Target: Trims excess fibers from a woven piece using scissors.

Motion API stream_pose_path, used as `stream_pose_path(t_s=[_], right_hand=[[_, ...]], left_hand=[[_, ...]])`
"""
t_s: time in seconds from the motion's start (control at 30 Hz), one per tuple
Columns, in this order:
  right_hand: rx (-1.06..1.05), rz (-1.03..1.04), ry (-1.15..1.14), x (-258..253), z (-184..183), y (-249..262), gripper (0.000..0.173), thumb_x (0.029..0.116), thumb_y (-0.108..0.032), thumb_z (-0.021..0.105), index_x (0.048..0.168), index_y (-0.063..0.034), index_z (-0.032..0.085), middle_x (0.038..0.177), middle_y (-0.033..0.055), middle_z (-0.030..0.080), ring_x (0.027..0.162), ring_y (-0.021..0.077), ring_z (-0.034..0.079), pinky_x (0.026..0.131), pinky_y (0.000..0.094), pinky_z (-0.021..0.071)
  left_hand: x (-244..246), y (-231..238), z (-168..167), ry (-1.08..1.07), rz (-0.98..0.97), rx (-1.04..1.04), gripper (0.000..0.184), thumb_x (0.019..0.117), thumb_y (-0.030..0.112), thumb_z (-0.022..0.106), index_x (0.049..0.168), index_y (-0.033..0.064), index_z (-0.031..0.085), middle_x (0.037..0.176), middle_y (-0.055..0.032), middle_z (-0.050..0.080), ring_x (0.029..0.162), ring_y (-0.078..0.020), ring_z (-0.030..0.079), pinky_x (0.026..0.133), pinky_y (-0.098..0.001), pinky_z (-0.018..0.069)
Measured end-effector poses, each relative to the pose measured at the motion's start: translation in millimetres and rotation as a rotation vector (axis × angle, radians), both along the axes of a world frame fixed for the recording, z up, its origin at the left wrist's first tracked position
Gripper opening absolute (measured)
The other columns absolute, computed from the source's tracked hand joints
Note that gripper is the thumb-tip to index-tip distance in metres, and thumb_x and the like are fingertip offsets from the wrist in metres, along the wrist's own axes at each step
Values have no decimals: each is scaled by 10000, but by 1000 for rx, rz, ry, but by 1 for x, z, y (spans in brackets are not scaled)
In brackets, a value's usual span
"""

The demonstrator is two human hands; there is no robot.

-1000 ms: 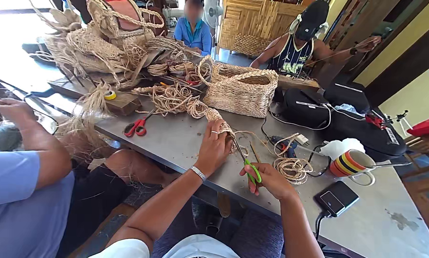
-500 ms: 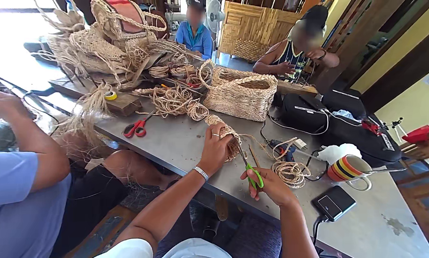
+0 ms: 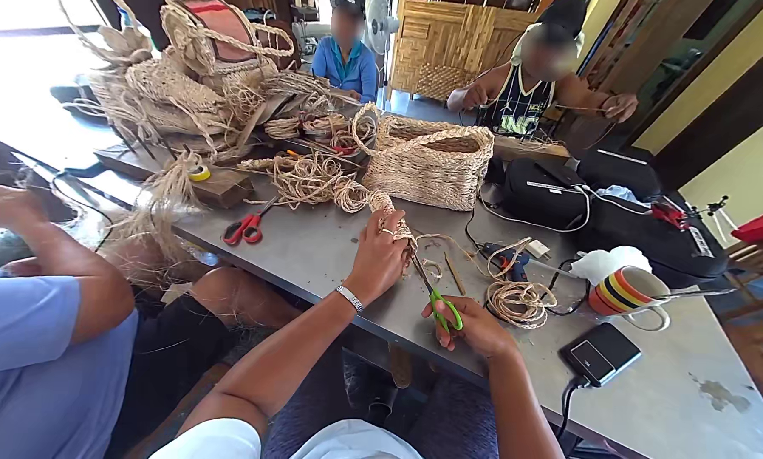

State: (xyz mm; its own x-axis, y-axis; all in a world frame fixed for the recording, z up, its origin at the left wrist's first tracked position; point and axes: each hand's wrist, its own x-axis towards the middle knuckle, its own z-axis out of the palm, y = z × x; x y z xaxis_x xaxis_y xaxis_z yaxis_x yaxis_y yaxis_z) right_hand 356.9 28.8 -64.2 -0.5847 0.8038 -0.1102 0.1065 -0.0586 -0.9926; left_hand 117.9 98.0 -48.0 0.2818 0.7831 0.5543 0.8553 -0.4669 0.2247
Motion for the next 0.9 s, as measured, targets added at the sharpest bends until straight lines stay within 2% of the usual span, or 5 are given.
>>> stream_pose_path(t_s=[0.13, 0.27, 0.6, 0.77, 0.9], right_hand=[[10, -30, -35, -2, 4, 1, 454, 1052, -459, 525, 1118, -38, 682, 629, -10, 624, 529, 91, 625, 522, 251, 557], [6, -37, -64, -5, 8, 5, 461, 1049, -468, 530, 1107, -38, 685, 617, -15, 620, 520, 83, 620, 509, 241, 547], [20, -71, -121, -24, 17, 33, 436, 1080, -421, 493, 1108, -19, 660, 643, -17, 621, 551, 81, 622, 553, 235, 549], [39, -58, -174, -30, 11, 43, 457, 1085, -458, 447, 1120, -39, 624, 666, -21, 597, 572, 83, 600, 575, 241, 530], [111, -135, -179, -30, 6, 43, 402, 1059, -441, 517, 1070, -62, 651, 648, -55, 529, 534, 47, 510, 533, 213, 455]], left_hand=[[4, 3, -2, 28, 18, 6, 188, 971, 219, 649, 1013, 82, 771, 1562, -126, 433, 1456, -445, 320, 1082, -595, 424], [8, -1, 6, 102, -10, -61, 206, 984, 173, 616, 1015, 25, 756, 1595, -132, 388, 1496, -424, 266, 1161, -546, 364], [9, -7, 7, 81, -63, -41, 202, 922, 133, 665, 1066, 23, 753, 1596, -131, 395, 1511, -405, 247, 1153, -539, 364], [6, -9, 9, 4, -103, -19, 131, 908, 106, 676, 949, 27, 771, 1567, -150, 438, 1499, -418, 273, 1177, -529, 341], [3, -3, 7, -12, -100, -58, 168, 959, 105, 620, 908, 32, 761, 1580, -105, 420, 1500, -377, 284, 1184, -493, 351]])
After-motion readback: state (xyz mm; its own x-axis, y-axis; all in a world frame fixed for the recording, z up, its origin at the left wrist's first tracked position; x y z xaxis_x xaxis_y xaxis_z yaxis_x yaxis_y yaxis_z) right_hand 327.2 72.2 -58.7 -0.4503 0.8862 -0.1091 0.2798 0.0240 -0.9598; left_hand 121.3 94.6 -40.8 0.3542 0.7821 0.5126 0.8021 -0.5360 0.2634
